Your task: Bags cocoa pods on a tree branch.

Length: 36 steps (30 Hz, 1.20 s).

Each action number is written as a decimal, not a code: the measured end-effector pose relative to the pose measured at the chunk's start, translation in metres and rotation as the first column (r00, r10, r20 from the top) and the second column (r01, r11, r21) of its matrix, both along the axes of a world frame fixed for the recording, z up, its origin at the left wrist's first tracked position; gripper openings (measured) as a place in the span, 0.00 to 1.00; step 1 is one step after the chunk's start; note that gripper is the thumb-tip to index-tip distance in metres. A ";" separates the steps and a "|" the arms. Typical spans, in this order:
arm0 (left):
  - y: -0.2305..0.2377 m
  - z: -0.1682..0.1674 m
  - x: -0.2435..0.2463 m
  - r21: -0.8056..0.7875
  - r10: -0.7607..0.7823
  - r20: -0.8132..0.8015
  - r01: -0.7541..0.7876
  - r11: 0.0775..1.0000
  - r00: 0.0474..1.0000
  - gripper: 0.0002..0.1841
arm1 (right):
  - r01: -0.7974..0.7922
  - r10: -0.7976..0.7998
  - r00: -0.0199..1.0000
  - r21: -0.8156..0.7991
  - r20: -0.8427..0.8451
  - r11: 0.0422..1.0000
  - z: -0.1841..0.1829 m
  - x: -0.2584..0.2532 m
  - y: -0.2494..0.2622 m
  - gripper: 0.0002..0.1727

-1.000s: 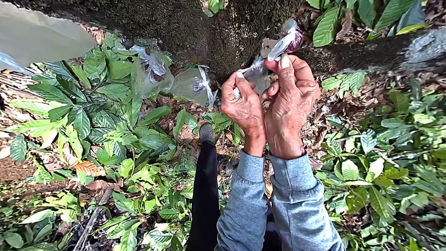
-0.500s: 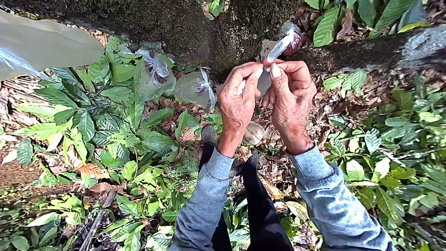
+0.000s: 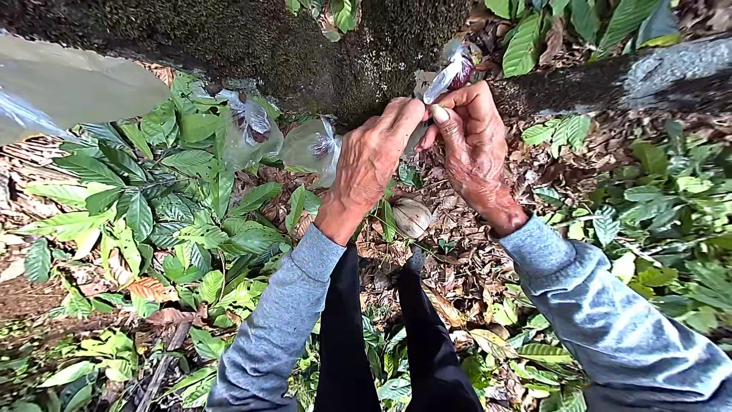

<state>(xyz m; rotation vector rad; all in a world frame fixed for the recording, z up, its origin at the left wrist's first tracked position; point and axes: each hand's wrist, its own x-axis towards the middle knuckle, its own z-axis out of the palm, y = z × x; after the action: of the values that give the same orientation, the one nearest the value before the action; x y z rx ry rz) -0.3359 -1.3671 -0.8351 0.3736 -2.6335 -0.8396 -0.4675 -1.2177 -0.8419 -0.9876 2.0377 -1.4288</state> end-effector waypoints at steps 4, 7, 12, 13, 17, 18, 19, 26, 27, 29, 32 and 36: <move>0.011 -0.005 -0.013 -0.075 0.059 0.012 -0.058 0.995 0.998 0.18 | 0.026 -0.025 0.996 0.014 -0.089 1.000 0.004 0.002 -0.003 0.06; 0.018 -0.009 -0.013 -0.089 0.092 0.014 -0.090 0.992 0.996 0.17 | 0.041 -0.041 0.998 -0.016 -0.050 0.999 0.004 0.004 -0.004 0.06; 0.020 -0.012 -0.012 -0.096 0.131 0.006 -0.130 0.987 0.991 0.15 | 0.058 -0.058 0.998 -0.023 0.001 0.998 0.004 0.003 -0.002 0.06; 0.021 -0.012 -0.012 -0.091 0.147 -0.004 -0.146 0.985 0.989 0.14 | 0.065 -0.065 0.998 -0.023 0.002 0.998 0.004 0.004 -0.003 0.06; 0.027 -0.013 -0.009 0.045 0.207 -0.028 -0.205 0.978 0.978 0.14 | 0.101 -0.091 0.992 -0.109 0.093 0.989 0.002 0.012 -0.004 0.07; 0.029 -0.014 -0.010 0.142 0.236 -0.040 -0.229 0.963 0.971 0.13 | 0.098 -0.082 0.988 -0.125 0.128 0.987 0.001 0.015 -0.004 0.07; 0.030 -0.015 -0.010 0.256 0.267 -0.050 -0.246 0.935 0.962 0.11 | 0.091 -0.067 0.984 -0.144 0.165 0.985 -0.001 0.016 -0.004 0.07; 0.034 -0.018 -0.022 0.597 0.392 -0.114 -0.252 0.761 0.913 0.09 | 0.164 -0.114 0.969 -0.224 0.220 0.961 -0.006 0.026 -0.012 0.06; 0.035 -0.017 -0.021 0.603 0.393 -0.116 -0.249 0.757 0.912 0.09 | 0.179 -0.125 0.966 -0.237 0.228 0.955 -0.006 0.027 -0.014 0.07; 0.036 -0.013 -0.019 0.600 0.388 -0.120 -0.245 0.762 0.914 0.11 | 0.211 -0.151 0.961 -0.265 0.230 0.941 -0.009 0.030 -0.017 0.07; 0.037 -0.015 -0.024 0.598 0.394 -0.148 -0.235 0.766 0.907 0.12 | 0.222 -0.168 0.963 -0.273 0.209 0.936 -0.013 0.030 -0.018 0.09; 0.037 -0.015 -0.027 0.643 0.411 -0.120 -0.244 0.725 0.904 0.11 | 0.220 -0.180 0.967 -0.235 0.183 0.947 -0.018 0.029 -0.016 0.13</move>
<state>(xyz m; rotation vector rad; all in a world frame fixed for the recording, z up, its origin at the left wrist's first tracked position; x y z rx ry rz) -0.3631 -1.3297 -0.8505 0.8160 -1.9020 -1.4950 -0.4380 -1.2340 -0.8595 -0.7478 1.9153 -1.8502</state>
